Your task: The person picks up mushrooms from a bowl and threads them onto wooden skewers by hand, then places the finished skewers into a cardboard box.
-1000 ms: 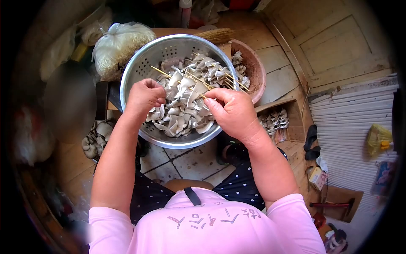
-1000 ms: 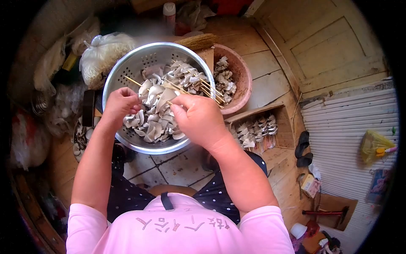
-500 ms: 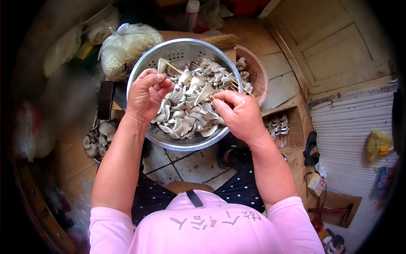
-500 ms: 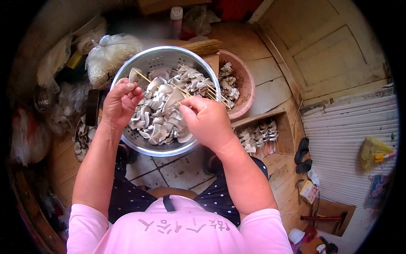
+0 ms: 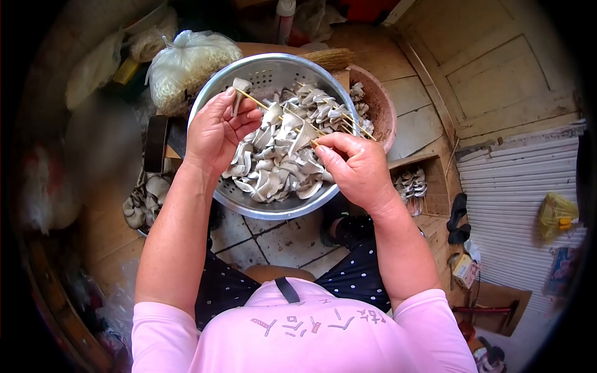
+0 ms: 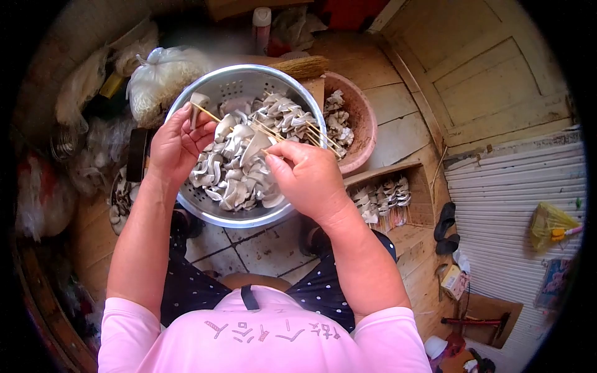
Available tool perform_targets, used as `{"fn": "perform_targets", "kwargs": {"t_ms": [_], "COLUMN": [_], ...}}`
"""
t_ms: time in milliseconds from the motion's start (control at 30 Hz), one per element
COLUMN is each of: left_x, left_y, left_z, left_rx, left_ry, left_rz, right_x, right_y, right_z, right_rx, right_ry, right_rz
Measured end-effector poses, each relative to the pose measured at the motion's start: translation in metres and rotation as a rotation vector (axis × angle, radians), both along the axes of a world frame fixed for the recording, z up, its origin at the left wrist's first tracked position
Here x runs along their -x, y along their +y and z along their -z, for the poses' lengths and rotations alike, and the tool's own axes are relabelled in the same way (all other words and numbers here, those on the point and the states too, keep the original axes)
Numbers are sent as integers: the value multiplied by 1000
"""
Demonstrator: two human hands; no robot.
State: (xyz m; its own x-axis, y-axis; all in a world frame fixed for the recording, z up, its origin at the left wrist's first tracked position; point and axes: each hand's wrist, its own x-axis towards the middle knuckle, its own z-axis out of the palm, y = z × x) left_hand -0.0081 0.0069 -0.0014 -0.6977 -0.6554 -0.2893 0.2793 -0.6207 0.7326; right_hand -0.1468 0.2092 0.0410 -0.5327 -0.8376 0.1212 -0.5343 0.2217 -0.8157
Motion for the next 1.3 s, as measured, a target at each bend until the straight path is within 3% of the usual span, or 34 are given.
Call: {"fn": "perform_targets", "kwargs": {"t_ms": [467, 533, 833, 1233, 1300], "left_x": [-2, -2, -2, 6, 7], "left_y": [-3, -1, 13, 8, 4], "left_z": [-5, -9, -12, -14, -1], "left_rx": [6, 153, 235, 164, 307], "left_ry": [-59, -154, -329, -324, -447], "left_rz": [-73, -25, 189, 118, 66], "right_x": [-2, -2, -4, 3, 6], "right_y": [1, 2, 2, 1, 1], "right_z": [-3, -1, 7, 6, 3], "right_rx": [-30, -22, 20, 62, 62], "right_ry": [56, 76, 150, 84, 40], "right_rz": [-24, -17, -3, 75, 96]}}
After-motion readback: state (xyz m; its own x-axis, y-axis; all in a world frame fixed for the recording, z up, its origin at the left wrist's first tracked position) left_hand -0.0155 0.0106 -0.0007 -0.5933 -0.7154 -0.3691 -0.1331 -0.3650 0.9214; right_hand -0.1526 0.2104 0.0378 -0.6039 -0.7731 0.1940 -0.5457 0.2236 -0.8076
